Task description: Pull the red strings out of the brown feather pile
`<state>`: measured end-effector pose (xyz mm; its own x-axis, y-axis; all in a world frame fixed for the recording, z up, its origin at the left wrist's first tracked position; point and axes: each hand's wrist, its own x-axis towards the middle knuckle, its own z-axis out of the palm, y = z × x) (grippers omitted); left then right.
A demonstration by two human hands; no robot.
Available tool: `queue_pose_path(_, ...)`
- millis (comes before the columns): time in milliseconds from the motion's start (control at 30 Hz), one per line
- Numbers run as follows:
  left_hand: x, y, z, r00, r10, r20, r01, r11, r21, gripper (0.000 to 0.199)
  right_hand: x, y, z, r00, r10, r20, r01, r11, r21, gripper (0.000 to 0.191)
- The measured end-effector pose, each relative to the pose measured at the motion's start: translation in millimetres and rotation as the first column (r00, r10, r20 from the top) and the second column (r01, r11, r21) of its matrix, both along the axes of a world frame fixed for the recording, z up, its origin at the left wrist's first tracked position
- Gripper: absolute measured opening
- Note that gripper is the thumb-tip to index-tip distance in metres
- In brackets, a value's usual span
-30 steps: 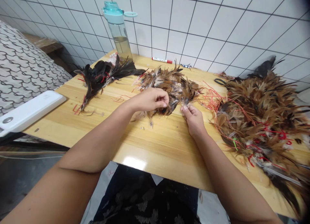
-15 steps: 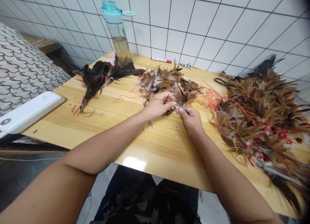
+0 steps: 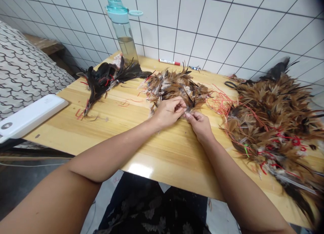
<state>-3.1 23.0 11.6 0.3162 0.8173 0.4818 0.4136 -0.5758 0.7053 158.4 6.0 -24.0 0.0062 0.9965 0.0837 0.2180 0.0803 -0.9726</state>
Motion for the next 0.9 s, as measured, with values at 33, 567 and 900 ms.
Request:
queue_pose_path(33,0.3,-0.5,-0.2,1.0,0.004,-0.003,-0.004,1.0,0.005,0.007,-0.1,-0.1,0.4,1.0,0.003,-0.005,-0.003,1.0,0.003,0.028)
queue_pose_path(567,-53.3,14.8,44.7,0.87,-0.295,-0.395,0.232,0.952,-0.201,0.013,1.4,1.8,-1.9,0.997,-0.063,-0.032,0.064,0.998,0.012,0.026)
queue_pose_path(900,-77.2,-6.8,20.4,0.66,-0.482,-0.576,0.383,0.876,-0.294,0.023,0.7,0.5,-0.1,0.997,-0.074,-0.009,0.073,0.997,-0.017,0.028)
